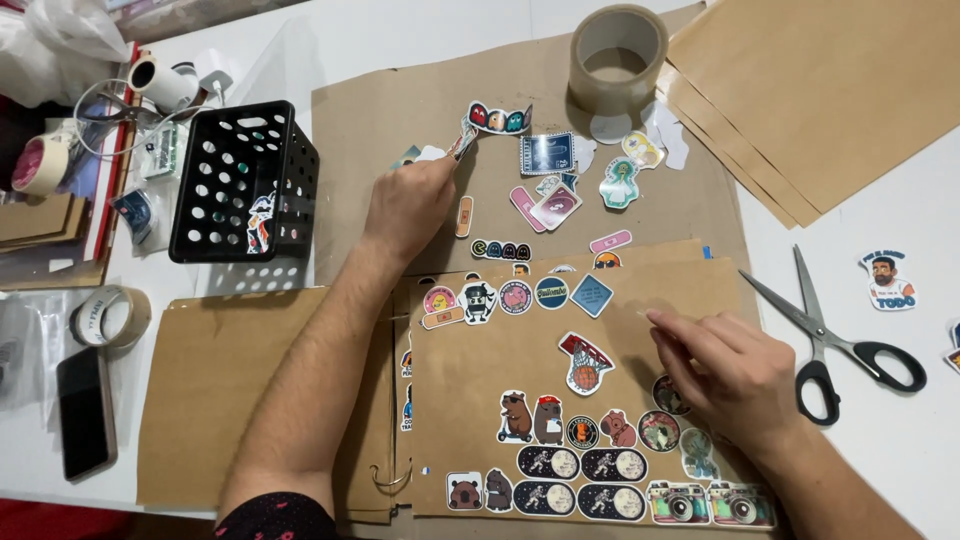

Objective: Cutting a sticker with scissors, peeling the backing off multiple stickers, and placing them onto pages in a binder

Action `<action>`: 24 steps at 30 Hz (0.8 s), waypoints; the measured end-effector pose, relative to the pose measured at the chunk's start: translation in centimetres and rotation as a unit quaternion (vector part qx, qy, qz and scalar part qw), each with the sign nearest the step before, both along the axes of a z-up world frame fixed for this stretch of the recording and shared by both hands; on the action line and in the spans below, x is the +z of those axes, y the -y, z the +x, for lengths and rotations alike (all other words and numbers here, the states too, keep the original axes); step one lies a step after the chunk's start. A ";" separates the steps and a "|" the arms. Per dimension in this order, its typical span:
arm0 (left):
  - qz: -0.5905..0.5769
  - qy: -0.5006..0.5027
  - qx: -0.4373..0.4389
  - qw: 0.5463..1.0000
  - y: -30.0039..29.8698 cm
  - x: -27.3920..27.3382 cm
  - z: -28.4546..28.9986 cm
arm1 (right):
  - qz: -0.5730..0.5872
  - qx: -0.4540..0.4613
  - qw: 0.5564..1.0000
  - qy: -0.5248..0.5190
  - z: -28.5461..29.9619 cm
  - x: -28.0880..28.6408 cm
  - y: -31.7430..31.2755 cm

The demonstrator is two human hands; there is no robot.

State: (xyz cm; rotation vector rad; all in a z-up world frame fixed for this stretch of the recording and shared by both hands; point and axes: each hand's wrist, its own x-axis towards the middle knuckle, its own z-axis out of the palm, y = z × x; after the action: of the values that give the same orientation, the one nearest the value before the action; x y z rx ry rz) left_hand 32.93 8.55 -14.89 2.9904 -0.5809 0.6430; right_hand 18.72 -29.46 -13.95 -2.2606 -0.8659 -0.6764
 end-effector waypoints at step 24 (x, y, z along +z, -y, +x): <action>-0.145 -0.227 -0.015 0.963 -0.8 1.2 2.1 | -0.011 -0.019 1.000 -0.010 -0.2 -0.4 0.0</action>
State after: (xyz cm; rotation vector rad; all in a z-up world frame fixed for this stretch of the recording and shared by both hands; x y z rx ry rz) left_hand 34.98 9.36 -13.71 2.7060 -0.4492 0.0207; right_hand 18.53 -29.44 -14.32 -2.3039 -0.8263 -0.6623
